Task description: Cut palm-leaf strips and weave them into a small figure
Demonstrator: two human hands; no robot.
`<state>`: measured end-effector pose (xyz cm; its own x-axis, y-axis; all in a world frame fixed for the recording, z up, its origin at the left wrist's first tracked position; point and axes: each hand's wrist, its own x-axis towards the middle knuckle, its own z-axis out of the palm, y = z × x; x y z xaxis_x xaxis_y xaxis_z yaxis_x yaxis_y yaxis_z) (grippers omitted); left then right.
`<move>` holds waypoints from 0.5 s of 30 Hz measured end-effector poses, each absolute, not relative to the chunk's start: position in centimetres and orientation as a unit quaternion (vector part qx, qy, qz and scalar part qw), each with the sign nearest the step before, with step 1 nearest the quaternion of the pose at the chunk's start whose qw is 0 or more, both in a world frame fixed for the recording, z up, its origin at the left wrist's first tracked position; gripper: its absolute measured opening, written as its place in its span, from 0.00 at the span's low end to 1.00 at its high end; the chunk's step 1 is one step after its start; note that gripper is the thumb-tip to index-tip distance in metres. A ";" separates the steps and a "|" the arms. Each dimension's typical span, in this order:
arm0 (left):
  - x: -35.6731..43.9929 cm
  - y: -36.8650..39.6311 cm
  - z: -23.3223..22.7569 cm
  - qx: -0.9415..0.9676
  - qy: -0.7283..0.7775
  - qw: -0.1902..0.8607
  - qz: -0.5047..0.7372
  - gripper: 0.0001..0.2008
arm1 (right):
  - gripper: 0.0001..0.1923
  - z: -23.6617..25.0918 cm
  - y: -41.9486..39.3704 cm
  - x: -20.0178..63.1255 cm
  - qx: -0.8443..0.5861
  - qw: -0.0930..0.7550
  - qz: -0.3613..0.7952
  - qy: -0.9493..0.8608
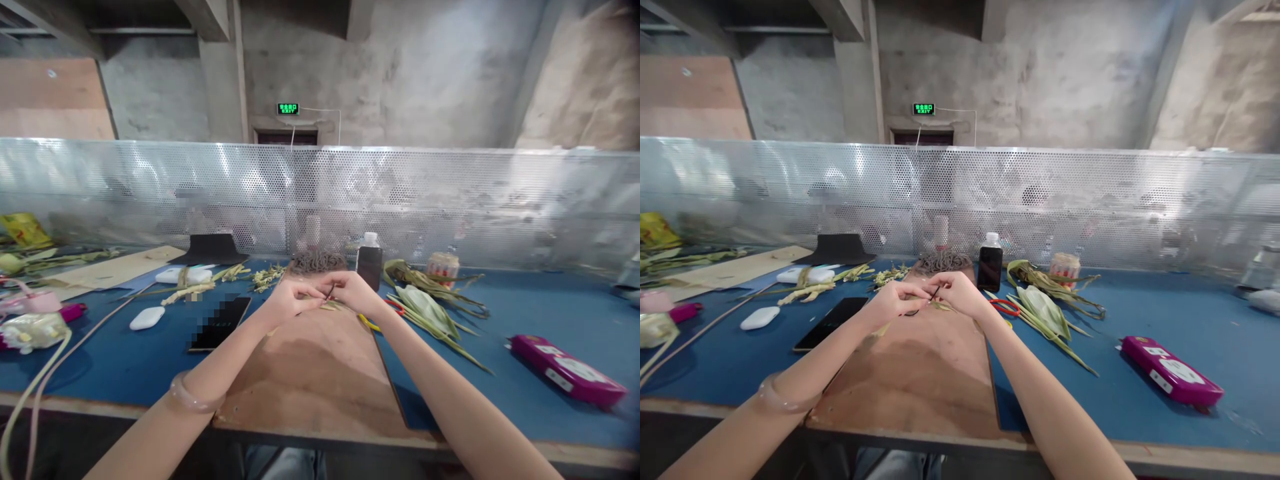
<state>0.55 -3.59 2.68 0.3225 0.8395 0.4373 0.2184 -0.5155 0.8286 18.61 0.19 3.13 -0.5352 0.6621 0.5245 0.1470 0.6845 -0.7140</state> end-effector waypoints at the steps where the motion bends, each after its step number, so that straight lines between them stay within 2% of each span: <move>1: 0.6 -3.6 2.7 0.738 0.359 0.338 0.460 0.07 | 0.11 3.0 0.3 18.6 -0.251 0.415 0.301 -0.821; 9: 0.3 -3.0 2.1 0.711 0.386 0.341 0.479 0.12 | 0.10 3.3 -0.2 18.3 -0.265 0.456 0.260 -0.809; 15: 0.6 -3.3 2.5 0.693 0.362 0.354 0.513 0.09 | 0.08 3.1 -0.1 18.3 -0.266 0.466 0.271 -0.799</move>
<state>0.58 -3.30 2.50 0.2114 0.8651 0.4548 0.1381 -0.4871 0.8623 18.32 -0.08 3.14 -0.4249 0.6776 0.6002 0.1729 0.7116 -0.6810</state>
